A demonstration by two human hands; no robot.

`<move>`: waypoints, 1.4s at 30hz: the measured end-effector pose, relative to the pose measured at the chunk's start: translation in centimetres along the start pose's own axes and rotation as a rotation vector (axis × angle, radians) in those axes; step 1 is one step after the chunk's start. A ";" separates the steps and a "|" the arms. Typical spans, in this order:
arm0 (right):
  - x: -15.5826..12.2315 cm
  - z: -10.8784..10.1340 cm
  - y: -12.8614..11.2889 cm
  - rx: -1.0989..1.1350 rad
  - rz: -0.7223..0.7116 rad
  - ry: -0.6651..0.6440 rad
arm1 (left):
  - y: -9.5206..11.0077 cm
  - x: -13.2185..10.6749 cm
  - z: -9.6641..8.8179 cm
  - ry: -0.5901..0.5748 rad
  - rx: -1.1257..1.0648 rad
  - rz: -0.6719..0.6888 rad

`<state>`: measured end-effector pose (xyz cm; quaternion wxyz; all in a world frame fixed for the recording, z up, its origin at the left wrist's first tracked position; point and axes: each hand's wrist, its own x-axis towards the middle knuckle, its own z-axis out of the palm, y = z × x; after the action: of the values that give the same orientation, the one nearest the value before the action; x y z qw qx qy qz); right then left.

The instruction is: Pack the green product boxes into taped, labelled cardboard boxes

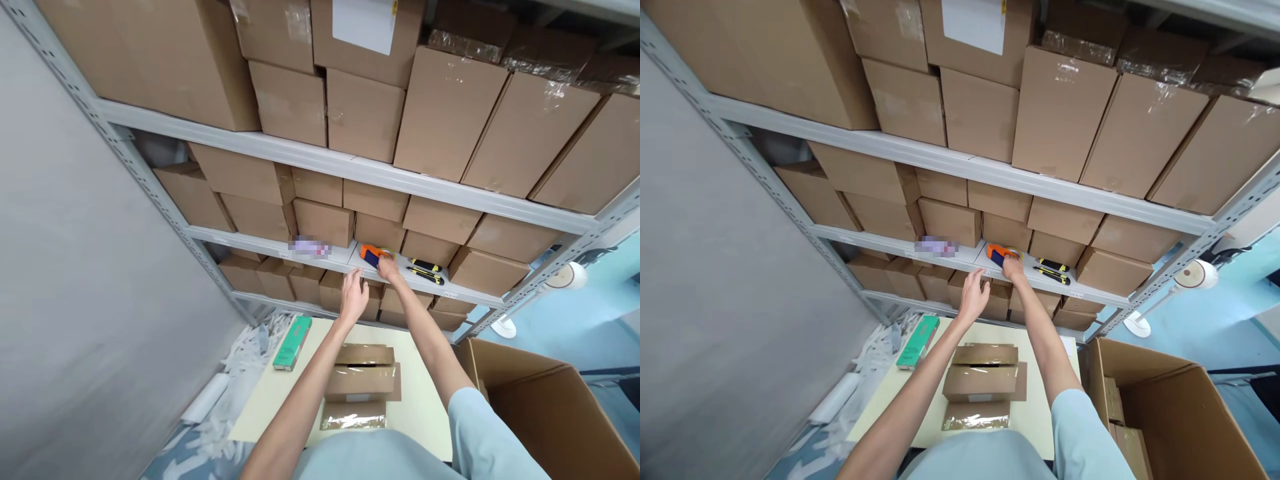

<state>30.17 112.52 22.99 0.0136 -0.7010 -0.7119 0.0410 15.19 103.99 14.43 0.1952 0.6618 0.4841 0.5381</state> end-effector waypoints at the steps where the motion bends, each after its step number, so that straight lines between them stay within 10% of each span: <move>1: 0.0 0.0 0.3 0.009 -0.012 0.004 | -0.2 -0.7 0.0 -0.004 -0.005 -0.016; 8: -4.0 1.4 1.5 0.118 -0.024 0.129 | 0.0 -6.0 -1.1 -0.029 -0.074 -0.136; 15: -19.2 9.3 1.2 1.048 -0.045 0.159 | 2.6 -13.8 -3.9 -0.089 -0.377 -0.330; 21: -27.8 11.4 -0.8 1.240 0.050 0.091 | 4.3 -18.7 -5.2 -0.122 -0.432 -0.395; 37: -31.9 10.4 -3.8 1.345 0.137 -0.169 | 6.0 -22.2 -12.2 -0.210 -0.270 -0.185; 42: -32.5 10.1 -3.8 1.244 0.026 -0.116 | 6.9 -20.2 -14.4 -0.067 -0.223 -0.200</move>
<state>26.15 79.56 14.44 0.3800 -0.5670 -0.5458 0.4860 6.14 79.87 14.16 0.3361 0.6022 0.4781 0.5439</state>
